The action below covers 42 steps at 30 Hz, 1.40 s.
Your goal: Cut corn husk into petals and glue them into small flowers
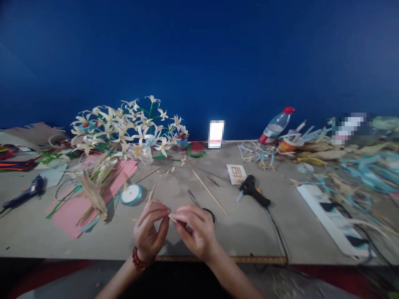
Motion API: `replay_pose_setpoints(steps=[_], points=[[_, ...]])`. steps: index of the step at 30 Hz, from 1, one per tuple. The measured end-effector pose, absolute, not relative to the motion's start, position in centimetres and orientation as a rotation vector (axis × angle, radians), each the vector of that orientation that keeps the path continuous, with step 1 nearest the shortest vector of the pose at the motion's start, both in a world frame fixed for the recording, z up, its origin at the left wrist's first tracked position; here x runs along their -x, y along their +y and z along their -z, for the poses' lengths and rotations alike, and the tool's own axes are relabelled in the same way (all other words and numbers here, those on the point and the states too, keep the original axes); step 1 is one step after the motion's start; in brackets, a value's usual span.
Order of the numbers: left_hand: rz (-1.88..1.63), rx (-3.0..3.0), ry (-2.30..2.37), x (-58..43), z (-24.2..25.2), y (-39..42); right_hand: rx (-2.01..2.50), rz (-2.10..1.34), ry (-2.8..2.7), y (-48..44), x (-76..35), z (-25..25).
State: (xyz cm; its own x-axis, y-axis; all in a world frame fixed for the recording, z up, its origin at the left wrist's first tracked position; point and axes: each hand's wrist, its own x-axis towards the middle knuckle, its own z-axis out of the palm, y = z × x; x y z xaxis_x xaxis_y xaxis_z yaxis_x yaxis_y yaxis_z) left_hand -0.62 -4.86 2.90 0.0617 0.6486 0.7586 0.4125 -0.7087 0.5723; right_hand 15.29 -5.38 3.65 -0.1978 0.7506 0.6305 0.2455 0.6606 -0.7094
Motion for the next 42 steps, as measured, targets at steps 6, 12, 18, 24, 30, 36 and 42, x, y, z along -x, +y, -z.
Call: replay_pose_setpoints(steps=[6, 12, 18, 24, 30, 36, 42], points=[[-1.671, -2.138, 1.029, 0.7, -3.2, -4.9, 0.850, -0.456, -1.826, -5.4, -15.7, -3.9], [-1.696, -2.102, 0.998, 0.1, -2.7, -4.9, 0.838, -0.400, -1.814, -5.6, -15.7, -3.8], [-1.714, -1.975, 1.195, 1.0, -0.9, -4.1, 0.884, -0.363, -1.688, -5.9, -16.0, -3.7], [-1.304, -1.995, 1.351, 2.1, 0.7, -3.6, 1.165, -0.654, -1.797, -2.5, -17.3, -3.0], [-1.020, -2.003, 1.383, 1.0, 1.9, -3.7, 1.378, -0.501, -2.141, 4.9, -16.7, -1.7], [-1.062, -2.031, 1.381, 1.2, 2.5, -3.6, 1.401, -0.396, -2.172, 10.8, -13.6, 0.5], [-1.110, -2.024, 1.350, 1.3, 2.7, -3.7, 1.427, -0.329, -2.079, 10.8, -15.1, 0.2]])
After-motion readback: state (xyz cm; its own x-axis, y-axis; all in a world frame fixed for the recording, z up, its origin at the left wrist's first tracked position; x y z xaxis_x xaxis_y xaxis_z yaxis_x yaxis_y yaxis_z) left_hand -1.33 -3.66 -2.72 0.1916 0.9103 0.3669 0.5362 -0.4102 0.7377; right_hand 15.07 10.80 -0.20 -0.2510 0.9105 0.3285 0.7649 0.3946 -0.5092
